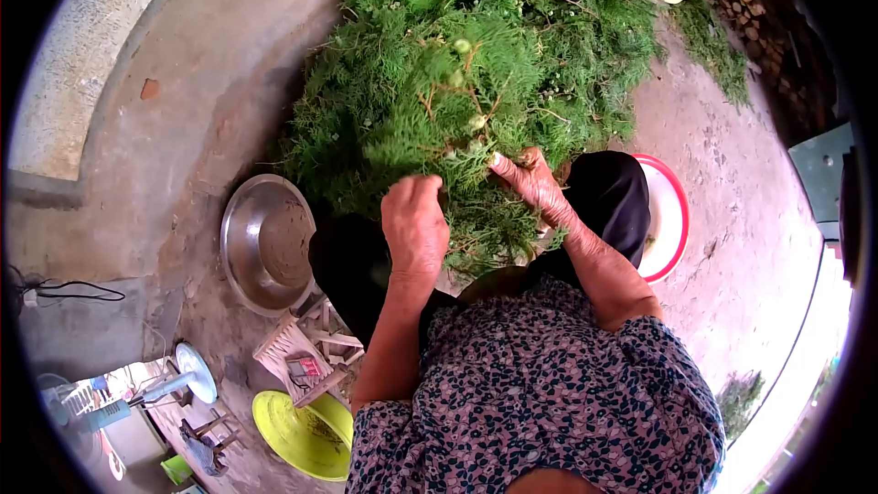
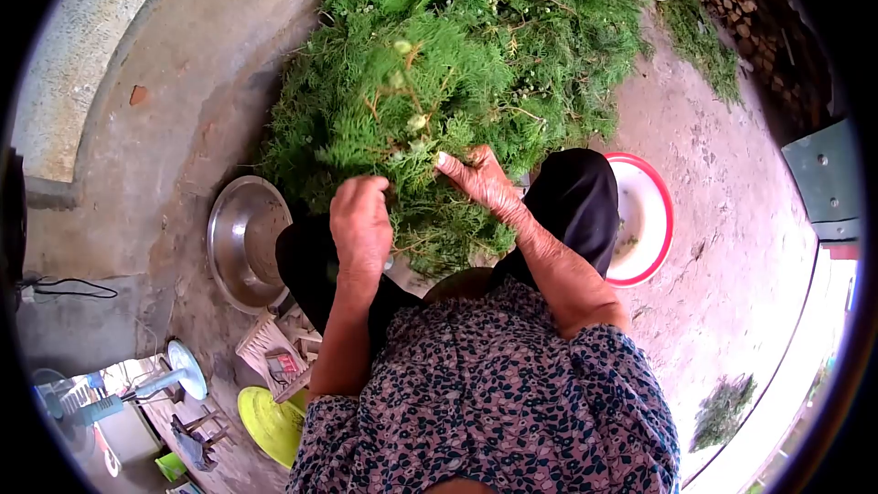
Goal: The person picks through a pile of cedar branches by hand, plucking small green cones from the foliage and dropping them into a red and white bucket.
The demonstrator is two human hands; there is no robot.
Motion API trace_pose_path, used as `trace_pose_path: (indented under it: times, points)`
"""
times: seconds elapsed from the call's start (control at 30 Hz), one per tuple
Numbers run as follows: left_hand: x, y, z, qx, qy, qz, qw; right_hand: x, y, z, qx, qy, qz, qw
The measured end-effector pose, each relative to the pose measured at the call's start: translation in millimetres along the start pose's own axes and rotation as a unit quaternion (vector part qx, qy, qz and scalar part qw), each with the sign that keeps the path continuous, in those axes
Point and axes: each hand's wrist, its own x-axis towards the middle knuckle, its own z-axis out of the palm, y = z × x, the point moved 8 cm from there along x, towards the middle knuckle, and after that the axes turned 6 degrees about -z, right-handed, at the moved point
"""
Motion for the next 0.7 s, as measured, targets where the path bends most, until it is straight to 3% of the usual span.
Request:
trace_pose_path:
  times: [0.03, 0.07, 0.13, 0.17, 0.27, 0.4, 0.57, 0.7]
  points:
    - [4, -5, -9, -0.129, 0.032, -0.072, 0.988, -4, 0, 3, 0.007, 0.014, -0.020, 1.000]
    - [11, -8, -16, -0.186, 0.052, -0.085, 0.977, -6, 5, 6, -0.018, -0.007, -0.024, 1.000]
    - [17, -19, -9, -0.245, -0.024, -0.157, 0.956, -11, 12, 13, -0.008, -0.027, 0.010, 1.000]
    - [19, -17, -4, -0.257, -0.032, -0.120, 0.958, -13, 10, 16, -0.007, -0.030, 0.012, 0.999]
    - [4, -22, 21, -0.239, -0.120, -0.174, 0.948, -18, 2, 25, -0.027, -0.036, -0.015, 0.999]
    - [-2, -15, 23, -0.247, -0.147, -0.154, 0.945, -24, 4, 31, -0.006, -0.029, -0.004, 1.000]
    - [-10, -23, 29, -0.284, -0.139, -0.192, 0.929, -26, 11, 36, -0.089, -0.048, -0.011, 0.995]
    - [-13, -26, 24, -0.241, -0.100, -0.148, 0.954, -31, 13, 41, -0.037, -0.053, -0.011, 0.998]
